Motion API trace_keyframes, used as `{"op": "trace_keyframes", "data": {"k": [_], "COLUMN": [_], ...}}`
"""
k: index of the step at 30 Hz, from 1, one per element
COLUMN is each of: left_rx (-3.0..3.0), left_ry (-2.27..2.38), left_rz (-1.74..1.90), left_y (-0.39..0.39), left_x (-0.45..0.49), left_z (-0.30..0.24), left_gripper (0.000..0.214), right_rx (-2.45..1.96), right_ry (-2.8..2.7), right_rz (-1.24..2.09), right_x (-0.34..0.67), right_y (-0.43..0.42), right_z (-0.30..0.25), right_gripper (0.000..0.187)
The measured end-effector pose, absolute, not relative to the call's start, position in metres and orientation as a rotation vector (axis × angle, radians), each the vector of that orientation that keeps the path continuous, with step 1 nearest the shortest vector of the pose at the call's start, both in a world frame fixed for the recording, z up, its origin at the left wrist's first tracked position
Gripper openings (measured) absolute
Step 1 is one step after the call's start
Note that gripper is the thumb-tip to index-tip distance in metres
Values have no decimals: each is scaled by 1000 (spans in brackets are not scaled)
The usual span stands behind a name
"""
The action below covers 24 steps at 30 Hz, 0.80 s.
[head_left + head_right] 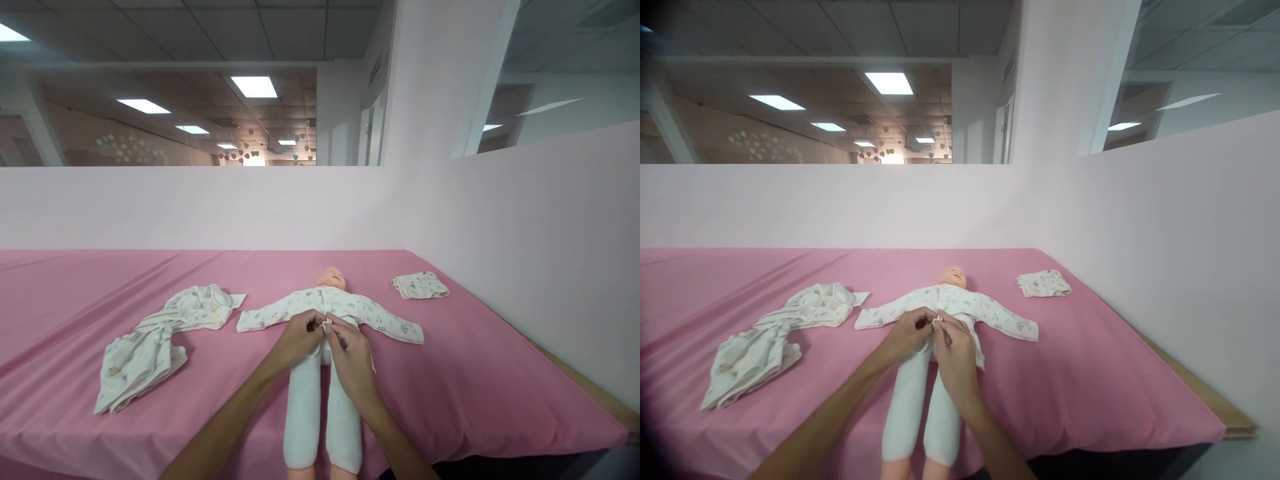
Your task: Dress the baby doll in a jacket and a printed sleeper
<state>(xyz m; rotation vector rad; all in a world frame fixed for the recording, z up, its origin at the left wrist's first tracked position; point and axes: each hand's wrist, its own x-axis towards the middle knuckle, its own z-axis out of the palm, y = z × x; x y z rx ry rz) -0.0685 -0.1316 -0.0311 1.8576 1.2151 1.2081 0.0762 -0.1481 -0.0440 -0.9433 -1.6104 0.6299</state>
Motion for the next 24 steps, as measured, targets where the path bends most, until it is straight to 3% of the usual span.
{"op": "trace_keyframes", "data": {"k": [10,15,24], "left_rx": [1823,1832,1702], "left_ry": [1198,1219,1151], "left_rz": [1176,1198,1268], "left_y": [-128,-130,-125], "left_x": [-71,-70,-70], "left_z": [-28,-26,-34], "left_gripper": [25,27,26], "right_rx": [-949,-1016,-951], "right_ry": [-1664,-1585,-1609], "right_rz": [608,600,598], "right_x": [76,74,77], "right_y": [-148,-149,-147], "right_z": [-48,-50,-53], "right_gripper": [23,38,31]}}
